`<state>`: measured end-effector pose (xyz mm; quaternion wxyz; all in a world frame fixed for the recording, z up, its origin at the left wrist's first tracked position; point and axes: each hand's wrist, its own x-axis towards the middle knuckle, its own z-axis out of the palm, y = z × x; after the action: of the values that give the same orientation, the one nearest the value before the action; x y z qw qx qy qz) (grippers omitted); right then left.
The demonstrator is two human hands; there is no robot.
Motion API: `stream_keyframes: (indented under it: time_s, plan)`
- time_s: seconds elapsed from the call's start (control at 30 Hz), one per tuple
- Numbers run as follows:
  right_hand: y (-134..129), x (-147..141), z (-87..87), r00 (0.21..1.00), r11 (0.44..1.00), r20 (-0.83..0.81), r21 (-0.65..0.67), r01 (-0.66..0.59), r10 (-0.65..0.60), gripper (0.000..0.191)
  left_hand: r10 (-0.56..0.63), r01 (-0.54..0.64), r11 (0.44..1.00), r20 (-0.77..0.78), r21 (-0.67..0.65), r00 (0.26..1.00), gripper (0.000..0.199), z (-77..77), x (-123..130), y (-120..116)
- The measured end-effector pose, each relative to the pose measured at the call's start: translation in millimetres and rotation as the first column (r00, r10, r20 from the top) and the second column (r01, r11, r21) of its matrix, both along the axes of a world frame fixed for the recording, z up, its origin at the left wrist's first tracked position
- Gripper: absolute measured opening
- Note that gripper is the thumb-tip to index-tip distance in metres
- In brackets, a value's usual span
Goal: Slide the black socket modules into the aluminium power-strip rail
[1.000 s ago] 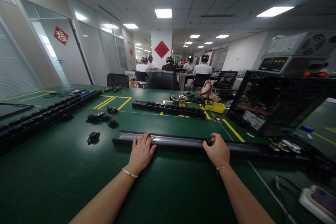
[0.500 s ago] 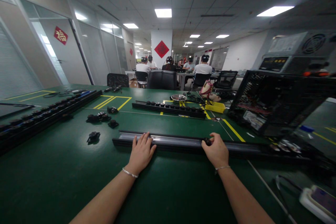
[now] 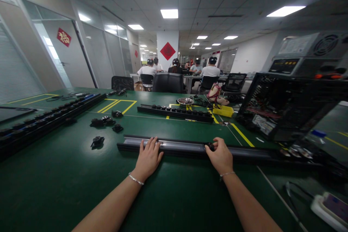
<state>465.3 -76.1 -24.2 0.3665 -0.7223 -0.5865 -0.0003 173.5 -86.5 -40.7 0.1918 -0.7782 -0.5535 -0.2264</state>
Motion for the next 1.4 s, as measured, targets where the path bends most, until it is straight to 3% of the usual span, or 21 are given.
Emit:
stream_keyframes:
  time_s: [1.4]
  plan:
    - [0.6, -17.1, -3.5, 0.993, 0.997, -0.099, 0.039, -0.06, 0.063, 0.035, -0.036, 0.036, 0.999, 0.014, -0.033, 0.999, 0.036, 0.2, 0.0, 0.4]
